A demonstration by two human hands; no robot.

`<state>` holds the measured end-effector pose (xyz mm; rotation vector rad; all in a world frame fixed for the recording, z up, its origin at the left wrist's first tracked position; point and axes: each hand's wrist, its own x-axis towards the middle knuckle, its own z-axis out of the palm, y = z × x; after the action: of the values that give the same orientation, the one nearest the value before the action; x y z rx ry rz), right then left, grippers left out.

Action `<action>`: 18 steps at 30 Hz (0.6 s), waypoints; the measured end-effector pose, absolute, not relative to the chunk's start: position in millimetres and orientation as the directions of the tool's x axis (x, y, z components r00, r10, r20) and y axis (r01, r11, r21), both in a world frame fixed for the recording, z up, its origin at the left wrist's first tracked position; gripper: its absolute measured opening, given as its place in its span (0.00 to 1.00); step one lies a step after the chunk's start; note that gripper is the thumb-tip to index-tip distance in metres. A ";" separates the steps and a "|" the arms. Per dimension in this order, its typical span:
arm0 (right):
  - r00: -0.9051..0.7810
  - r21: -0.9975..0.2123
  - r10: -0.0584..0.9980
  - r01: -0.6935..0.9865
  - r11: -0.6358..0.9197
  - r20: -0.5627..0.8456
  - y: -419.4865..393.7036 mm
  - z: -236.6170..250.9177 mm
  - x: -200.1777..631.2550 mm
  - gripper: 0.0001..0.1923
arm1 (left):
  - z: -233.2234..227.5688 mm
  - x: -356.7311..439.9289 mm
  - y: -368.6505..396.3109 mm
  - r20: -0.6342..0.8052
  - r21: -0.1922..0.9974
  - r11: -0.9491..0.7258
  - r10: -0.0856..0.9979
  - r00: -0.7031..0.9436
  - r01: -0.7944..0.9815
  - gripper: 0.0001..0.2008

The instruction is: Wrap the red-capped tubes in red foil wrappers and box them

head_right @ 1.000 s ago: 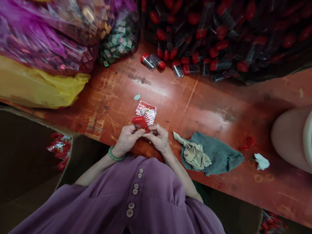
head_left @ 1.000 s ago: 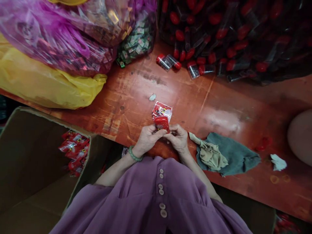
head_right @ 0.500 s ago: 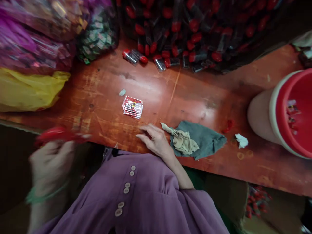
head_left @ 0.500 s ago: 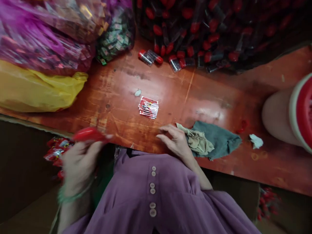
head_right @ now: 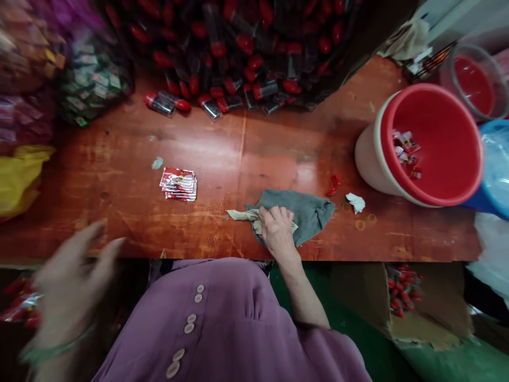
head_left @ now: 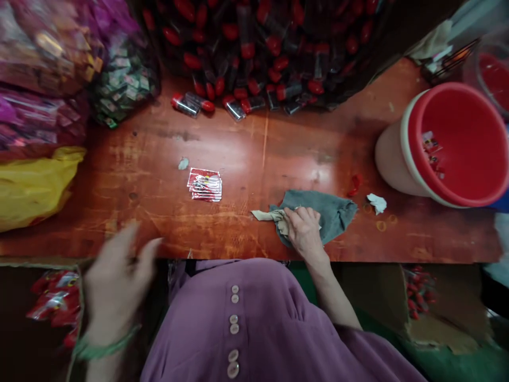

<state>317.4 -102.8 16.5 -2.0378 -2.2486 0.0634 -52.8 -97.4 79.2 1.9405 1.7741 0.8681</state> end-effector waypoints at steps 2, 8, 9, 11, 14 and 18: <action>-0.121 -0.136 0.988 0.982 0.132 0.093 -99.1 15.7 318.0 0.14 | 54.0 9.0 -64.8 0.260 0.599 -0.424 0.905 0.336 0.679 0.20; -0.129 -0.223 0.966 0.958 0.180 0.225 -95.7 16.7 324.9 0.14 | 13.2 150.9 -27.2 0.109 0.347 -0.763 0.611 0.784 0.546 0.12; -0.115 -0.242 0.966 0.955 0.172 0.233 -96.0 15.6 325.8 0.15 | 10.8 157.6 -28.4 0.099 0.318 -0.780 0.593 0.799 0.539 0.12; -0.098 -0.264 0.965 0.951 0.162 0.242 -96.3 12.5 327.3 0.17 | 5.9 162.4 -30.7 0.089 0.311 -0.794 0.572 0.815 0.523 0.11; -0.095 -0.267 0.966 0.950 0.160 0.239 -93.5 9.5 331.5 0.20 | -1.3 164.0 -28.5 0.066 0.376 -0.765 0.586 0.808 0.524 0.13; -0.132 -0.304 0.984 0.939 0.164 0.124 -73.5 22.3 345.3 0.24 | 0.7 163.7 -18.5 0.063 0.490 -0.687 0.642 0.764 0.537 0.20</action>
<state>345.3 -73.5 22.3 -1.8470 -2.1526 0.2185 163.7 -18.5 0.7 2.5096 0.8917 0.3186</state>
